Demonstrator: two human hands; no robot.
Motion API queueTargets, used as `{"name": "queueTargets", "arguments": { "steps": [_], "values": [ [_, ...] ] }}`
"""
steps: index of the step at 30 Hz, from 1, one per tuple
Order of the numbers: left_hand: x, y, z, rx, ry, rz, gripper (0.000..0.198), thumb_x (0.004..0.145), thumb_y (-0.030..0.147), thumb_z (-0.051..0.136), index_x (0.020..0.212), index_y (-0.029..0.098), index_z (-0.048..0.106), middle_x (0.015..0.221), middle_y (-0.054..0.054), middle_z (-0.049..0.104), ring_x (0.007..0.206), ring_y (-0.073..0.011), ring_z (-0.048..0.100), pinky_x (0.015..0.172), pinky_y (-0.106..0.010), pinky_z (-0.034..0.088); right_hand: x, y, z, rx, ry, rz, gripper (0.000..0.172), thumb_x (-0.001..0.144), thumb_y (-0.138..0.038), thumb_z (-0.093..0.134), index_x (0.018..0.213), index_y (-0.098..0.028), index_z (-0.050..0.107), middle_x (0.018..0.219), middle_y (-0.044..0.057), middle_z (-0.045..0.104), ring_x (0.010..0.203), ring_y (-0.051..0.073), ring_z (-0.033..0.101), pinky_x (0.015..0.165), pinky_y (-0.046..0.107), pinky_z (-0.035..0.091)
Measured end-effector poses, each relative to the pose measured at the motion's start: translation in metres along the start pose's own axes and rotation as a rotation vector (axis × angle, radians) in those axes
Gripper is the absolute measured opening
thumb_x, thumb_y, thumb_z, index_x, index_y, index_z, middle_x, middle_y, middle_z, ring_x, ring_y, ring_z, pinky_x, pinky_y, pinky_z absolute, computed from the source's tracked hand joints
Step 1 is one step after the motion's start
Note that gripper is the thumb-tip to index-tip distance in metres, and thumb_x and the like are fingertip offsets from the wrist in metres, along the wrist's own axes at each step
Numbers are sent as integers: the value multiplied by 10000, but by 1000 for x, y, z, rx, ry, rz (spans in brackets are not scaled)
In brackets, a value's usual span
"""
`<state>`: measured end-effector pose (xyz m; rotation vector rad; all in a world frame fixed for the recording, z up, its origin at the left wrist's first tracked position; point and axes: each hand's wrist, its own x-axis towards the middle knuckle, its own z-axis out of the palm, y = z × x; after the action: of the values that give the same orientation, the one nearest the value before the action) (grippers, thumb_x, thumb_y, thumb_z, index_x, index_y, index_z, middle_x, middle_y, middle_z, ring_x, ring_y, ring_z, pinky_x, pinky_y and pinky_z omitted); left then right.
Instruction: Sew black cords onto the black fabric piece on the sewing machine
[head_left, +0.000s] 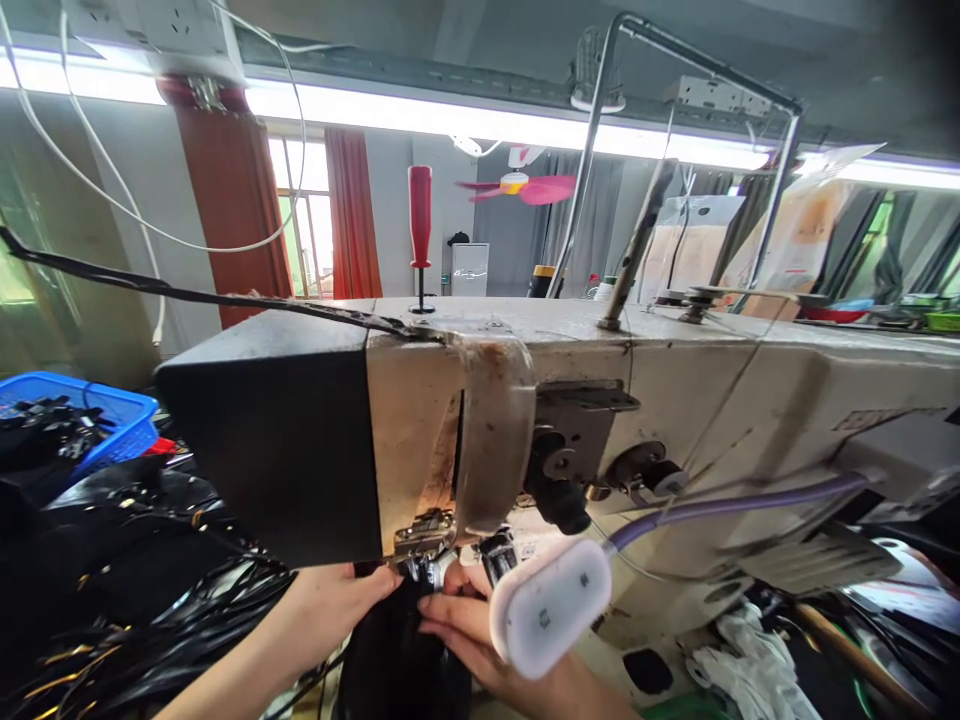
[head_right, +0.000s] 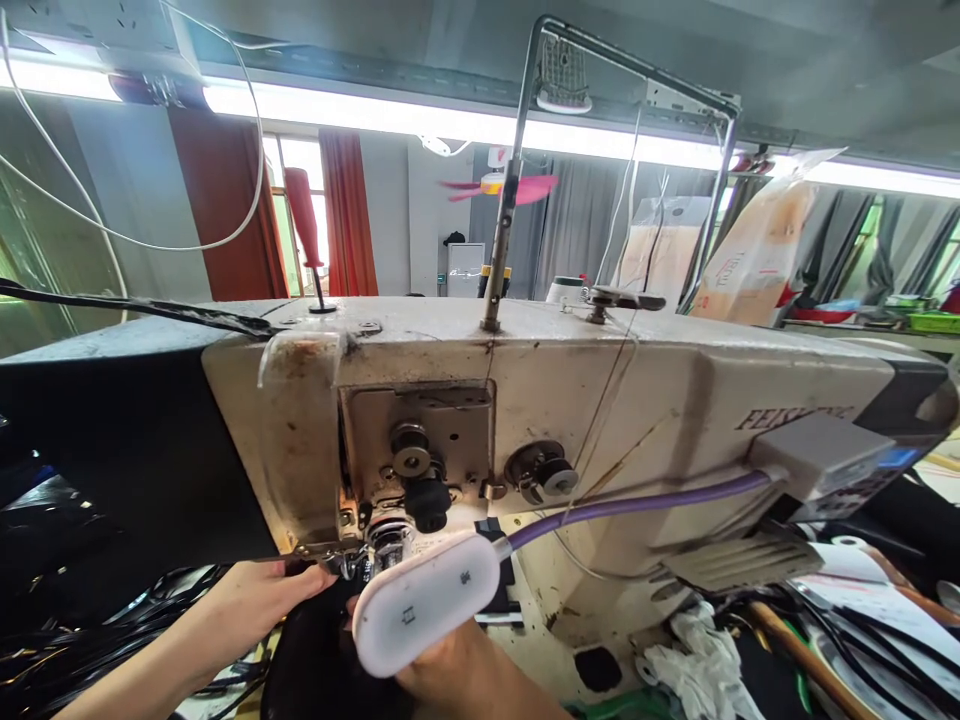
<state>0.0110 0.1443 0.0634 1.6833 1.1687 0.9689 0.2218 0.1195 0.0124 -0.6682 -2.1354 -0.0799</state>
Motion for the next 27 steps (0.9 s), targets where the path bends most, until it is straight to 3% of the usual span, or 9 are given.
{"name": "queueTargets", "arguments": {
  "steps": [6, 11, 13, 16, 18, 21, 27],
  "values": [
    [5, -17, -3, 75, 49, 30, 297, 730, 426, 631, 519, 221, 671, 448, -1, 612, 588, -208, 631, 577, -268, 514, -7, 4, 7, -22, -6, 89, 316, 902, -257, 605, 1216, -281, 634, 888, 55, 701, 810, 222, 693, 726, 304, 613],
    [-3, -14, -4, 294, 236, 236, 161, 763, 337, 645, 662, 225, 701, 556, -13, 683, 603, -219, 661, 531, -269, 506, -13, 7, 14, -4, 59, 67, 339, 932, -175, 557, 1267, -205, 599, 1067, 55, 730, 969, 193, 701, 956, 286, 546],
    [-13, -16, -1, 401, 353, 443, 110, 790, 279, 619, 747, 224, 705, 644, -25, 716, 628, -215, 675, 556, -277, 523, -14, 8, 12, -26, 58, 91, 302, 928, -200, 571, 1224, -183, 628, 1068, 52, 739, 971, 197, 708, 991, 288, 523],
    [-23, -22, 3, 610, 478, 902, 157, 812, 127, 591, 891, 195, 708, 807, -51, 742, 730, -183, 691, 689, -272, 562, -12, 12, 9, -21, -15, 210, 261, 921, -256, 588, 1163, -191, 663, 1048, 37, 748, 924, 194, 722, 974, 272, 531],
    [-24, -25, 4, 693, 438, 1078, 229, 829, 33, 563, 961, 154, 706, 864, -67, 746, 809, -163, 694, 777, -258, 571, -12, 17, 9, 12, -76, 263, 257, 923, -267, 577, 1155, -207, 668, 1061, 25, 744, 939, 191, 717, 987, 274, 519],
    [-20, -27, 0, 764, 324, 1222, 228, 884, 19, 510, 982, 101, 699, 898, -76, 759, 900, -153, 700, 857, -240, 575, -15, 27, 17, 44, -110, 271, 257, 924, -249, 547, 1154, -235, 660, 1082, 7, 735, 966, 184, 704, 964, 271, 528],
    [-15, -33, -6, 804, 268, 1263, 263, 955, 64, 441, 955, 109, 700, 937, -49, 775, 953, -118, 709, 896, -186, 560, -32, 45, 44, -7, -96, 296, 201, 937, -279, 502, 942, -234, 699, 799, -11, 737, 730, 143, 691, 741, 192, 571]
  ]
}}
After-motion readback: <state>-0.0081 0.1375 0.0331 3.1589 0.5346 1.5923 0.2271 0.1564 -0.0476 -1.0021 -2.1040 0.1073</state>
